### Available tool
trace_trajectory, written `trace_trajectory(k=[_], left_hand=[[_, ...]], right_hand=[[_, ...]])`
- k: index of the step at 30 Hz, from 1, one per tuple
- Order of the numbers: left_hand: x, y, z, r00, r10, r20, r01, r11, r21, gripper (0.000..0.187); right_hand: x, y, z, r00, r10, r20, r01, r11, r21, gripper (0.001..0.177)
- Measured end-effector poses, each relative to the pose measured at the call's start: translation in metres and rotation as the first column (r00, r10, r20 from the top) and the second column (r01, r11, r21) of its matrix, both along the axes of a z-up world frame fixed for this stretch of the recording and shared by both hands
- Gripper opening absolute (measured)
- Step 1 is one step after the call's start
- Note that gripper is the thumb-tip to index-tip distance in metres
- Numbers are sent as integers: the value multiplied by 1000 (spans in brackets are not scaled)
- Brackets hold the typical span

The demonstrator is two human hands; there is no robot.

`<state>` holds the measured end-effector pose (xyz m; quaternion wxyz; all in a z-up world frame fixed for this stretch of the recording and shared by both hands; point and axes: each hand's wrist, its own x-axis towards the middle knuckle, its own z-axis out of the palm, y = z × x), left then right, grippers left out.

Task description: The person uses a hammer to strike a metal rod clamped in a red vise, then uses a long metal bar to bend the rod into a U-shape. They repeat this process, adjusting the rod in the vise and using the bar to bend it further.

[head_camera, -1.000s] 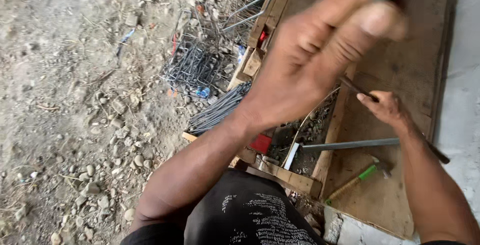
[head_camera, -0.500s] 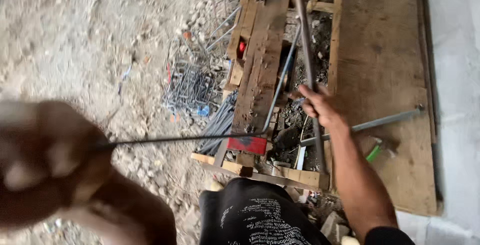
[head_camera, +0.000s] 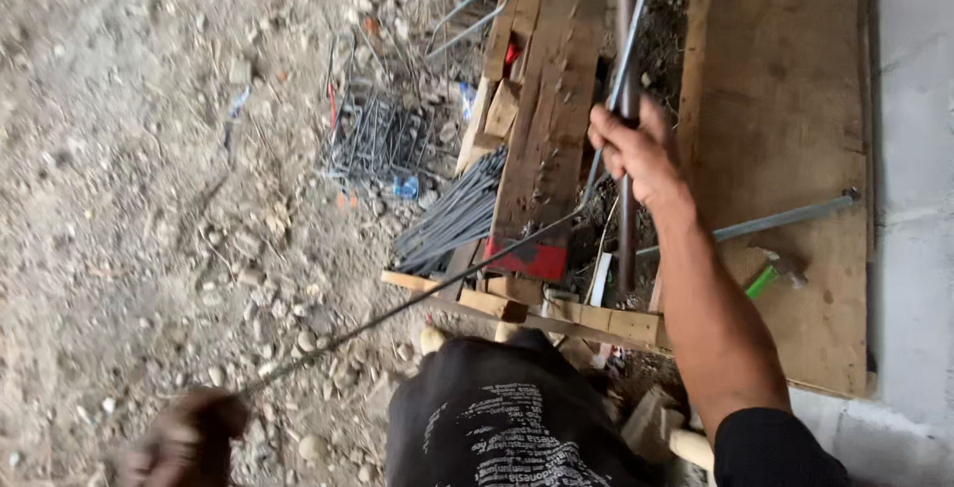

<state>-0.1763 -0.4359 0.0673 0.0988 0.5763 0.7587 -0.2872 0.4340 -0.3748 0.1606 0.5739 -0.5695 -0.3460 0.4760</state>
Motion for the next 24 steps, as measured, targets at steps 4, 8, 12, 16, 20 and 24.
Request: trace_trajectory(k=[4,8,12,16,20,24], left_hand=[[9,-75,-8,-267,-7,964,-92,996,-18,83],[53,-112,-28,-90,603,793,-146,779,-609,44],[114,-137,-45,132,557,820,-51,830,-555,20],[175,-163,-35,347,471,811,-216,882,-419,21],[210,-193,-40,412,349,842,-305,923,-233,29],[228,-211,-47,362,383,850,-364,897,-250,30]], right_hand=[[-9,14,-4,992,34,119,-38,999,30,18],[-11,37,-14,948,226,222,-246,967,65,17],[-15,61,-24,881,386,273,-418,906,71,31],[-12,76,-52,745,497,445,-588,804,86,25],[-17,88,-64,699,548,460,-623,782,15,35],[-23,108,-85,674,629,387,-707,701,90,34]])
